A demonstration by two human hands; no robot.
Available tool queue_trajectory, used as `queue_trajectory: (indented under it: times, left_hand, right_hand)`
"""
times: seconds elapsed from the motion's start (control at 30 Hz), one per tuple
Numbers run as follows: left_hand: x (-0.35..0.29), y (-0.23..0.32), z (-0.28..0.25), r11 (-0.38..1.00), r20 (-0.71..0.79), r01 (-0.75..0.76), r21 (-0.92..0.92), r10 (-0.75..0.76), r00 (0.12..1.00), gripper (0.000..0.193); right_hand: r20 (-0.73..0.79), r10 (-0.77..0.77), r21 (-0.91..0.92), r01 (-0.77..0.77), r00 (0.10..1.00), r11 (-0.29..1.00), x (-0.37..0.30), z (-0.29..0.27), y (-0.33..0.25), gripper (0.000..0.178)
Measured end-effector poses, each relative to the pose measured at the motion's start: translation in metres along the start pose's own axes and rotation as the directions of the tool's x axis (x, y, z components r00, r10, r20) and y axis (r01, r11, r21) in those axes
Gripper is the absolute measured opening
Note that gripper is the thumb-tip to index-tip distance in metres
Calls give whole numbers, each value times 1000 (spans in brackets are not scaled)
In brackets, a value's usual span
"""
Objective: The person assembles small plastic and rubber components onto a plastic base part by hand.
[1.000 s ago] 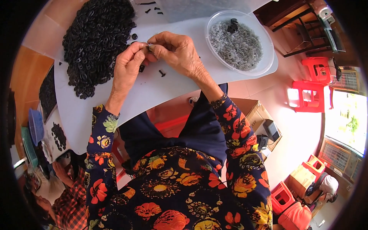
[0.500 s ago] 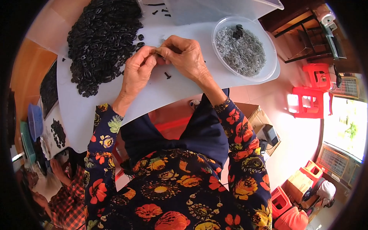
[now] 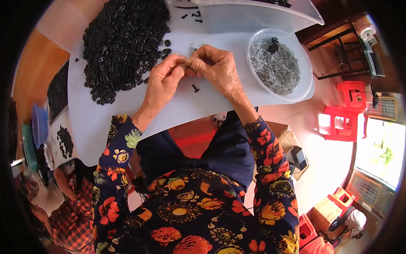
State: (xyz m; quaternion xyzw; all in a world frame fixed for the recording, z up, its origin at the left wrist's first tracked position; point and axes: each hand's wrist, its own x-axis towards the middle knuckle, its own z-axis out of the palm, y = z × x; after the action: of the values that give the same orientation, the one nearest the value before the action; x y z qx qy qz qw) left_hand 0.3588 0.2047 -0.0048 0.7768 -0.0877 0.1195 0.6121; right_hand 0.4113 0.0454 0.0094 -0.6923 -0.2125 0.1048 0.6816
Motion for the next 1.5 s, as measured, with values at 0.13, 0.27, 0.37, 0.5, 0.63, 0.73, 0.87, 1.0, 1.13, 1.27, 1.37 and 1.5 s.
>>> queue_trajectory:
  times: [0.13, 0.27, 0.37, 0.5, 0.63, 0.73, 0.87, 1.0, 1.13, 1.27, 1.37, 1.5]
  left_hand:
    - [5, 3, -5, 999, -12, -39, 27, 39, 999, 11]
    - [37, 8, -38, 735, 129, -316, 599, 301, 945, 12]
    - [66, 0, -53, 563, 240, -345, 751, 254, 937, 12]
    - [82, -5, -51, 470, 356, -303, 829, -26, 934, 15]
    - [85, -8, -43, 397, 385, -337, 854, -47, 922, 16]
    - [82, -8, -41, 412, 383, -340, 845, -24, 923, 15]
    - [66, 7, -36, 881, 142, 4, 473, -81, 987, 15]
    - [48, 15, -22, 932, 2, 236, -275, -245, 970, 16]
    - [32, 15, -1, 871, -42, 161, -465, -203, 978, 16]
    - [24, 11, 3, 867, -41, 157, -473, -200, 979, 17]
    - [22, 10, 0, 907, -32, 152, -393, -179, 983, 19]
    - [22, 27, -8, 967, 58, 232, -103, -227, 972, 23]
  right_hand:
    - [32, 10, 9, -10, 999, 1000, 1, 1, 1, 13]
    - [19, 51, 60, -53, 998, 997, 0, 1, -1, 10]
    - [16, 87, 65, -88, 996, 994, 1, 1, 1, 9]
    - [-7, 50, 48, -49, 999, 998, 3, 2, 2, 12]
    - [-6, 21, -5, -22, 1000, 1000, 1, 1, 4, 14]
    - [-8, 19, -20, -19, 1000, 1000, 2, 1, 4, 15]
    - [-24, -4, 75, 6, 1000, 997, 2, -1, 10, 12]
    - [25, -153, 208, 145, 988, 967, 2, -1, 9, 9]
    - [15, -100, 337, 89, 995, 937, 1, -2, 3, 9]
    - [45, -89, 383, 65, 995, 921, 2, -1, 5, 13]
    - [42, -95, 334, 76, 995, 939, 0, -2, 7, 14]
    - [37, -91, 317, 75, 995, 946, 0, -4, 9, 15]
